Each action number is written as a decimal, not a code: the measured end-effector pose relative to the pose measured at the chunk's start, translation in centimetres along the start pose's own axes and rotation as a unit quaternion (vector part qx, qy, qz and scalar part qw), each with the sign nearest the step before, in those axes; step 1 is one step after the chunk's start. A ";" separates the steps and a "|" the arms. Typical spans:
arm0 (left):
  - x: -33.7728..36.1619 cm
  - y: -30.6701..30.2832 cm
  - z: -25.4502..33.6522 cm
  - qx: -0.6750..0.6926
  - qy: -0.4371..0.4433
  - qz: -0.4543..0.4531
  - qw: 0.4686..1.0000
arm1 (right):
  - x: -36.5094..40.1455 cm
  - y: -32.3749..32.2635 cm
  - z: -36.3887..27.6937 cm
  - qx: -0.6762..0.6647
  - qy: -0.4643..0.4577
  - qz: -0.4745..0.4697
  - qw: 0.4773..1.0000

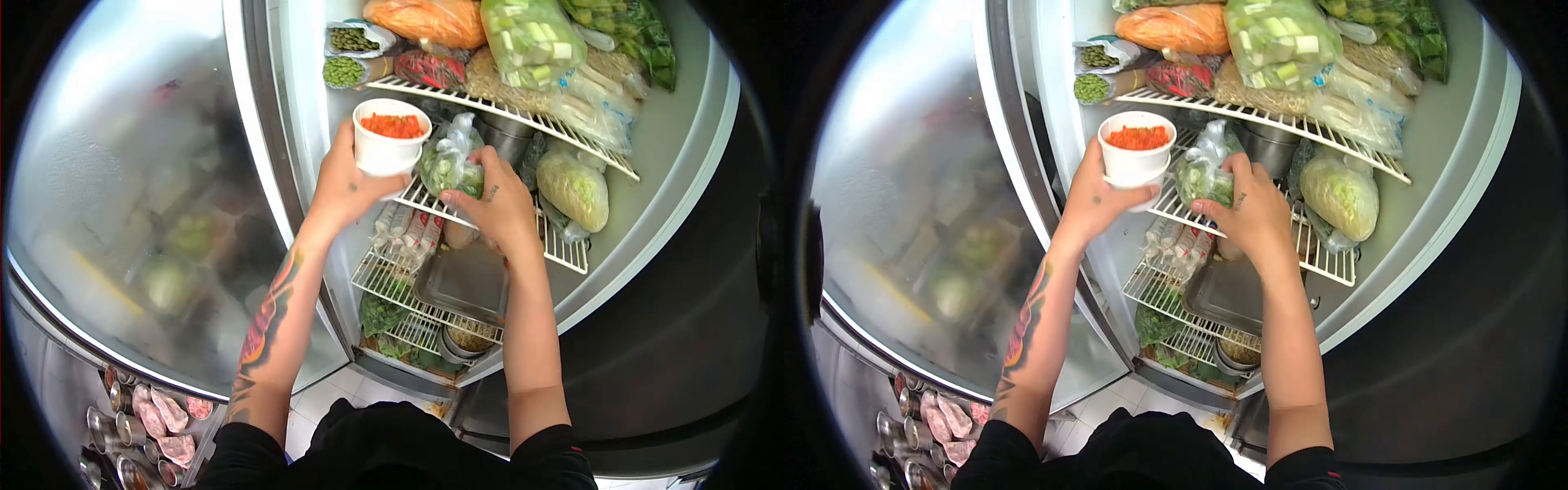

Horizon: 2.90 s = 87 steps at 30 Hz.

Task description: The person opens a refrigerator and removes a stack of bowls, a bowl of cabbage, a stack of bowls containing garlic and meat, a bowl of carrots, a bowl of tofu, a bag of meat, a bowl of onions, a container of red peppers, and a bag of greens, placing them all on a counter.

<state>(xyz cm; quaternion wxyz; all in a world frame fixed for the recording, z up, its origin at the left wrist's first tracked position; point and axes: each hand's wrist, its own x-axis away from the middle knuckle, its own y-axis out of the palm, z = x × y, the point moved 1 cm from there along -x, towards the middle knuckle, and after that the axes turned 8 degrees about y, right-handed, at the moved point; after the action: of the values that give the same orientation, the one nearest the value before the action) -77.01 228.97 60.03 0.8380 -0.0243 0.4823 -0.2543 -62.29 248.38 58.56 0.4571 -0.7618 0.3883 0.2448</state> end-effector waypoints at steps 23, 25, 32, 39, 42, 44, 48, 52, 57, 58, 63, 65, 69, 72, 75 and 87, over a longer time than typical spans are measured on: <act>17.9 -6.3 0.0 0.235 -0.142 -0.047 0.960 | -6.5 3.2 3.7 0.052 0.224 0.191 0.954; 19.1 -6.5 -0.7 0.249 -0.149 -0.053 0.956 | -7.9 3.3 5.4 0.083 0.255 0.164 0.949; 21.5 -8.1 -1.8 0.268 -0.178 -0.063 0.945 | -8.1 3.1 4.7 0.164 0.233 0.153 0.946; 22.3 -9.4 -2.5 0.256 -0.172 -0.076 0.948 | -3.3 2.8 -1.7 0.085 0.208 0.213 0.951; 22.4 -9.6 -2.5 0.263 -0.178 -0.082 0.945 | -1.8 2.7 -2.6 0.081 0.159 0.227 0.957; 22.4 -9.5 -2.6 0.265 -0.178 -0.088 0.943 | -1.0 2.1 -4.0 0.086 0.171 0.230 0.954; 22.6 -8.8 -3.1 0.279 -0.180 -0.098 0.938 | 0.4 1.2 -5.8 0.039 0.174 0.195 0.965; 23.1 -6.1 -5.2 0.286 -0.178 -0.067 0.939 | 2.0 -0.1 -6.8 -0.013 0.171 0.174 0.970; 22.8 -0.1 -8.0 0.172 -0.142 -0.043 0.974 | 5.0 -2.0 -8.0 -0.110 0.181 0.155 0.965; 22.4 1.4 -8.7 0.157 -0.124 -0.032 0.979 | 5.6 -2.3 -7.9 -0.118 0.170 0.157 0.966; 21.3 6.8 -13.1 0.087 -0.101 0.001 0.991 | 9.2 -4.2 -7.7 -0.159 0.122 0.153 0.968; 20.9 8.1 -15.5 0.052 -0.106 -0.015 0.993 | 11.1 -4.7 -8.0 -0.155 0.110 0.148 0.970; 20.9 8.6 -17.3 0.051 -0.090 -0.054 0.993 | 15.2 -4.6 -8.7 -0.197 0.110 0.121 0.967; 23.1 7.7 -17.3 -0.105 -0.070 -0.041 0.991 | 18.0 -3.5 -7.7 -0.194 0.098 0.084 0.972; 25.8 4.5 -11.3 0.077 -0.135 0.027 0.988 | 20.5 -1.6 -6.4 -0.177 0.090 0.058 0.978; 27.1 1.8 -3.4 0.310 -0.118 -0.051 0.942 | 22.5 5.9 -7.1 -0.331 0.090 -0.067 0.937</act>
<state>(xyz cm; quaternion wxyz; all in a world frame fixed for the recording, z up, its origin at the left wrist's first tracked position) -68.10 219.01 36.11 0.8409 0.1823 0.2755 -0.4287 -53.91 232.14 42.46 0.1574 -0.9130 0.2731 0.2591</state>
